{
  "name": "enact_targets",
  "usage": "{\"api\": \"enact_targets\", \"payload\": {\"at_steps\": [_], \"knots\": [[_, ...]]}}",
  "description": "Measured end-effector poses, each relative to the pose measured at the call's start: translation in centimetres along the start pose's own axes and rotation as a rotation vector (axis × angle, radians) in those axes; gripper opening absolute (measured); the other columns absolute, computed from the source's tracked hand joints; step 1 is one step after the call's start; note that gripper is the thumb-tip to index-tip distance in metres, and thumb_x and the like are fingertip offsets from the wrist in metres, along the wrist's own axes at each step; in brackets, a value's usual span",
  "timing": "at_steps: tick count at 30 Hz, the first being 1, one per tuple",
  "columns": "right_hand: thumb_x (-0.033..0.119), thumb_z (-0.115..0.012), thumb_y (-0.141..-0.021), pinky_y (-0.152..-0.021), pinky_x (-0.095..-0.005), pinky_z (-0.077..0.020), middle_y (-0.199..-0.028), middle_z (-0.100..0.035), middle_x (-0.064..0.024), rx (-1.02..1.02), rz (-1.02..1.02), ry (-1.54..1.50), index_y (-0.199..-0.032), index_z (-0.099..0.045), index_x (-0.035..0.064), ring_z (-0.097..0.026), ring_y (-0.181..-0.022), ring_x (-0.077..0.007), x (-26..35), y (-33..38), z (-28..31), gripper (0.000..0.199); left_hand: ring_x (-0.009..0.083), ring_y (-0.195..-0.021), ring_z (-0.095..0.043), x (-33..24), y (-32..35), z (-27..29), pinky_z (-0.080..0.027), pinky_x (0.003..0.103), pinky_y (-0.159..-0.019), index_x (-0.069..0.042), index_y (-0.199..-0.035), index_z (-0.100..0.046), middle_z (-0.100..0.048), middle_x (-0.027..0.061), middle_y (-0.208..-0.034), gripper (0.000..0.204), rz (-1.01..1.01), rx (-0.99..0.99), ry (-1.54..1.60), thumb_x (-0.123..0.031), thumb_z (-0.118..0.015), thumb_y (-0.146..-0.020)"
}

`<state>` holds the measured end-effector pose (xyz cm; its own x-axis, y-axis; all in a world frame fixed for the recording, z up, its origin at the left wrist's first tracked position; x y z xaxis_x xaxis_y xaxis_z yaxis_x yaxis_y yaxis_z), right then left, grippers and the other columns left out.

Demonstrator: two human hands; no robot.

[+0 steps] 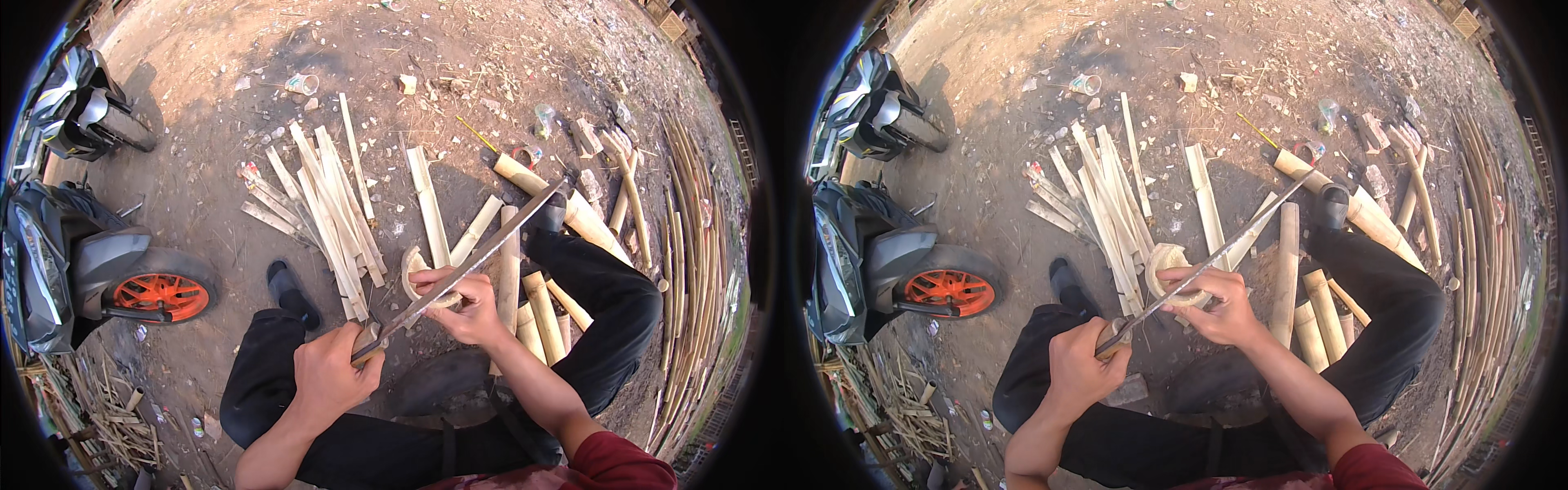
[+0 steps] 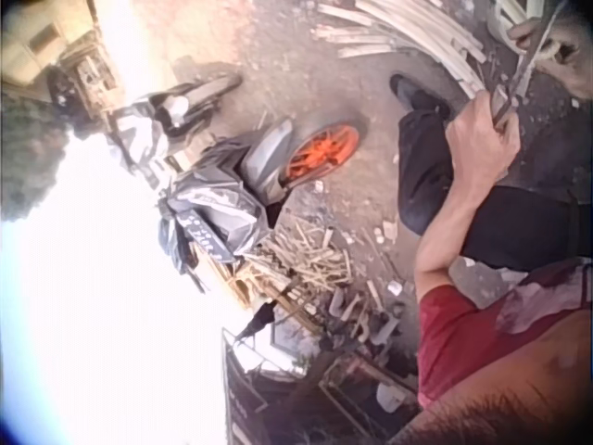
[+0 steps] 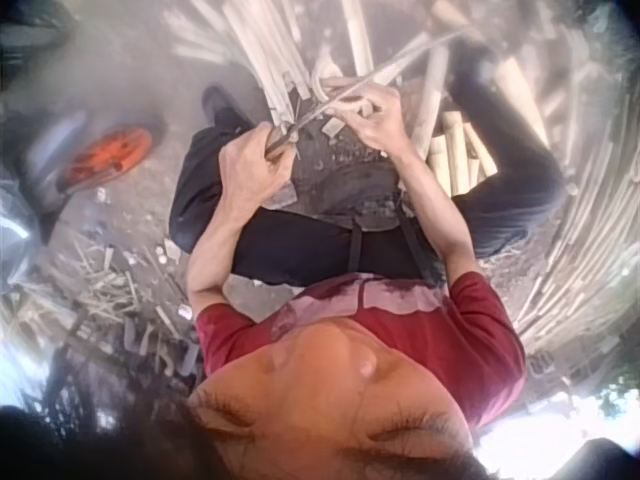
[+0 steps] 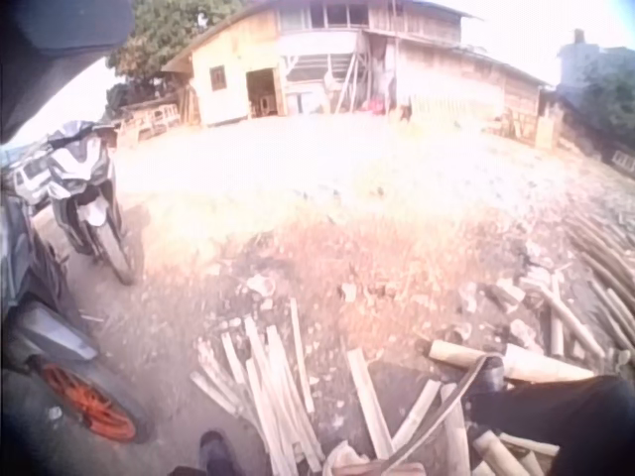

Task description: The person shapes bamboo stalks by hand using a machete, whittling down edges and splitting pieces while sitting outdoors.

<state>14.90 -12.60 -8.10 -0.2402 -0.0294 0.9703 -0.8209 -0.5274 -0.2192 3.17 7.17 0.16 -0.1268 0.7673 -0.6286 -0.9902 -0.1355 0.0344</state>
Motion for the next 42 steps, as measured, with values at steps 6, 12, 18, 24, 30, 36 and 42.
{"api": "enact_targets", "payload": {"at_steps": [6,12,18,24,30,36,42], "knots": [[0.001,-0.086,-0.076,-0.088,-0.0367,-0.0588,-0.111,-0.078,-0.0176,0.015,-0.005,-0.023,-0.095,-0.078,-0.0025,-0.077,-0.101,-0.0269,0.0,0.0,-0.1,0.021,0.0345,-0.059,-0.066,0.6,0.0,0.0,-0.053,0.042,-0.054,-0.004,-0.081,-0.063,-0.065,0.0127,-0.069,0.021,0.031,-0.026,0.017,-0.016,-0.079,-0.074],[0.003,-0.087,-0.077,-0.085,-0.0359,-0.0590,-0.111,-0.079,-0.0152,0.021,-0.029,-0.031,-0.095,-0.079,-0.0010,-0.077,-0.096,-0.0248,-0.2,0.2,0.4,0.021,0.0349,-0.059,-0.066,-0.4,-0.3,-0.1,-0.051,0.040,-0.056,-0.003,-0.080,-0.063,-0.062,0.0148,-0.065,0.017,0.013,0.010,0.004,-0.010,-0.078,-0.077],[0.004,-0.087,-0.077,-0.081,-0.0349,-0.0594,-0.111,-0.079,-0.0147,0.014,-0.020,-0.041,-0.095,-0.079,-0.0010,-0.077,-0.094,-0.0238,-0.3,0.2,0.6,0.020,0.0365,-0.059,-0.066,-0.8,-0.5,0.0,-0.051,0.042,-0.056,-0.002,-0.082,-0.063,-0.062,0.0154,-0.066,0.018,0.023,0.048,-0.021,-0.010,-0.078,-0.077],[0.002,-0.088,-0.076,-0.080,-0.0349,-0.0594,-0.110,-0.079,-0.0162,0.024,0.041,-0.021,-0.093,-0.078,-0.0018,-0.077,-0.091,-0.0237,-0.6,-0.1,0.9,0.020,0.0371,-0.057,-0.065,-1.2,-0.5,-0.3,-0.050,0.044,-0.054,-0.001,-0.081,-0.061,-0.061,0.0167,-0.064,0.019,0.083,0.085,0.004,-0.010,-0.077,-0.079],[0.007,-0.091,-0.073,-0.096,-0.0427,-0.0541,-0.114,-0.077,-0.0157,0.065,-0.024,-0.036,-0.104,-0.075,0.0014,-0.073,-0.105,-0.0298,-0.7,0.1,1.4,0.035,0.0371,-0.056,-0.065,-1.4,-1.0,0.1,-0.051,0.043,-0.054,-0.001,-0.079,-0.059,-0.061,0.0163,-0.062,0.019,0.080,0.125,-0.036,-0.010,-0.076,-0.079],[0.031,-0.080,-0.066,-0.123,-0.0517,-0.0257,-0.155,-0.051,-0.0210,-0.037,-0.090,0.053,-0.147,-0.050,0.0053,-0.040,-0.148,-0.0356,-4.9,0.7,7.4,0.091,0.0375,-0.058,-0.066,-1.6,-1.6,0.3,-0.052,0.044,-0.055,-0.002,-0.079,-0.060,-0.062,0.0162,-0.063,0.021,0.106,0.140,-0.049,-0.013,-0.077,-0.077],[0.033,-0.088,-0.072,-0.120,-0.0489,-0.0371,-0.154,-0.041,-0.0326,-0.484,-1.233,0.801,-0.154,-0.027,-0.0085,-0.044,-0.143,-0.0435,-21.5,15.5,12.6,0.110,0.0384,-0.060,-0.067,-1.9,-2.3,0.0,-0.053,0.044,-0.057,-0.002,-0.080,-0.061,-0.062,0.0165,-0.064,0.020,0.080,0.160,-0.088,-0.014,-0.077,-0.076]]}}
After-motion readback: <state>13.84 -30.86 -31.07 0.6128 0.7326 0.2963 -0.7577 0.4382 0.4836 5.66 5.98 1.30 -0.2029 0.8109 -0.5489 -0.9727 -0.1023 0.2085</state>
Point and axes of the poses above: each hand's wrist, its own y-axis away from the middle knuckle, its own z-axis out of the back of the hand, x = y × z, the point moved 2 cm from there along -y, towards the middle knuckle
